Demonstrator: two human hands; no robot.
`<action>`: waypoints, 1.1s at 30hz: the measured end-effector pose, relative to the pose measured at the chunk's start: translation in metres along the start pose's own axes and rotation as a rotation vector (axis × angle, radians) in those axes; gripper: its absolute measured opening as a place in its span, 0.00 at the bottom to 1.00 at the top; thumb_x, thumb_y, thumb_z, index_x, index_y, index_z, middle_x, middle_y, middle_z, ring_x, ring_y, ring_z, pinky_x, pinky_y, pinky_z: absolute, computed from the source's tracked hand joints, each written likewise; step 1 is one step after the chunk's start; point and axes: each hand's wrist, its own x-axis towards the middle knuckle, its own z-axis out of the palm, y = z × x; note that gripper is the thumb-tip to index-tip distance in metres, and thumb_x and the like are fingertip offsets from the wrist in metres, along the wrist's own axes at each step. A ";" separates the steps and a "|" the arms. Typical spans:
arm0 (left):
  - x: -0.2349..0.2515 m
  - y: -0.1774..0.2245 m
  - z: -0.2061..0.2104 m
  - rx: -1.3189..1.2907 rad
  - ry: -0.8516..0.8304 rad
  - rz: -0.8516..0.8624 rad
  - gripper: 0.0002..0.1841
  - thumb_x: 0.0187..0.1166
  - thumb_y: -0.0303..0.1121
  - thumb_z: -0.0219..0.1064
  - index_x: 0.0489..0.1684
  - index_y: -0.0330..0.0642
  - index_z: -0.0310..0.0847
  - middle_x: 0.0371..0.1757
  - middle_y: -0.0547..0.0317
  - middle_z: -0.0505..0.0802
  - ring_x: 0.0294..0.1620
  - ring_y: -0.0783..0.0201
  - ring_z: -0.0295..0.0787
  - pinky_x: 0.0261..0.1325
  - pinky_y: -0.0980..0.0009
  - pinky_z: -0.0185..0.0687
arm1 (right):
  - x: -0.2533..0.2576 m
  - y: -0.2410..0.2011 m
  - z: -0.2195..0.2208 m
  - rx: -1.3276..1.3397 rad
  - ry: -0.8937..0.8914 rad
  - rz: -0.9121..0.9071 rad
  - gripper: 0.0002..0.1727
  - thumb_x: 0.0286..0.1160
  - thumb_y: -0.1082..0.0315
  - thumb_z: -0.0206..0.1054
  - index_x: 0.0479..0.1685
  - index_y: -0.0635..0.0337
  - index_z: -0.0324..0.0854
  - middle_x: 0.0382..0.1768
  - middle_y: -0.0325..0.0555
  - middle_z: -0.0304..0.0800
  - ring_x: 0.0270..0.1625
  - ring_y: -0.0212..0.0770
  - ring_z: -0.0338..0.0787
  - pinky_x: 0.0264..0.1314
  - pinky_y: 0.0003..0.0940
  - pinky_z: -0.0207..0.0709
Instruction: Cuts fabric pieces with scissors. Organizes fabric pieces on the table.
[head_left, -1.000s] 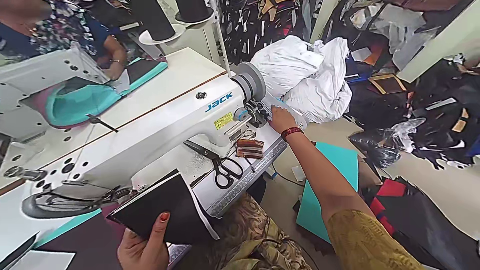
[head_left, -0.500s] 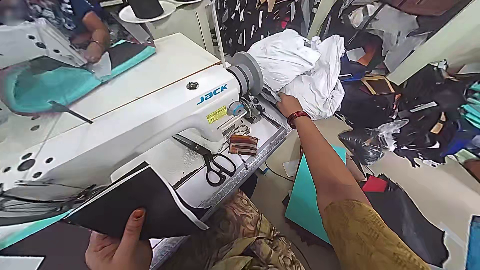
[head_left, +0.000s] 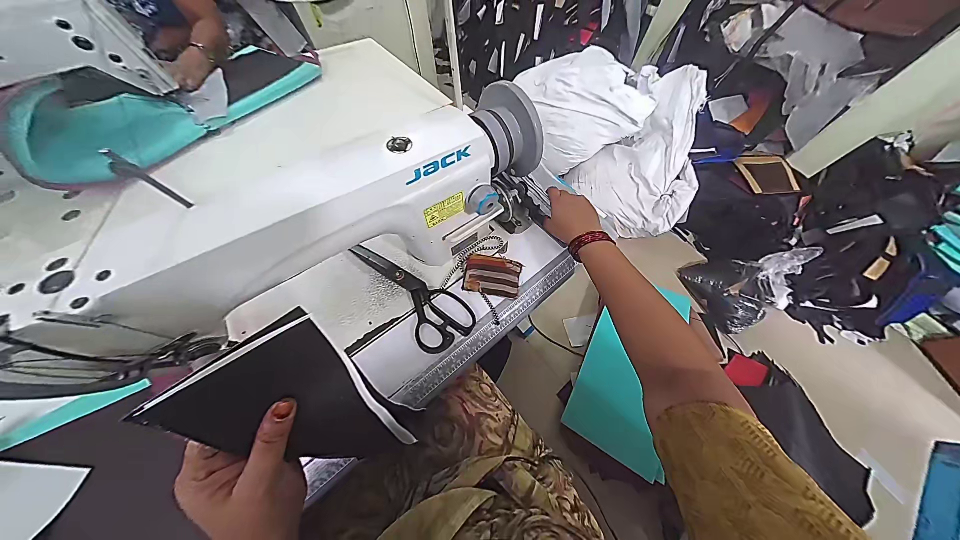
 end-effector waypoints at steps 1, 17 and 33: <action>-0.001 0.001 -0.002 0.007 0.014 0.001 0.14 0.75 0.26 0.70 0.54 0.57 0.82 0.48 0.86 0.96 0.51 0.82 0.93 0.59 0.79 0.89 | 0.000 0.000 -0.003 0.030 0.009 0.020 0.28 0.71 0.67 0.70 0.72 0.69 0.74 0.59 0.72 0.87 0.62 0.72 0.88 0.60 0.70 0.77; -0.004 0.010 -0.010 0.012 0.073 -0.034 0.13 0.76 0.25 0.68 0.54 0.54 0.79 0.47 0.86 0.95 0.50 0.82 0.92 0.59 0.79 0.89 | 0.011 0.033 -0.011 0.247 0.117 0.128 0.29 0.74 0.65 0.70 0.75 0.67 0.75 0.56 0.75 0.88 0.62 0.74 0.88 0.64 0.73 0.75; -0.017 0.032 -0.026 -0.144 -0.244 0.002 0.12 0.78 0.43 0.72 0.57 0.69 0.88 0.51 0.87 0.96 0.51 0.86 0.91 0.57 0.83 0.88 | -0.126 0.064 -0.087 0.697 0.476 0.059 0.27 0.76 0.64 0.67 0.72 0.68 0.76 0.62 0.68 0.84 0.63 0.53 0.85 0.68 0.59 0.74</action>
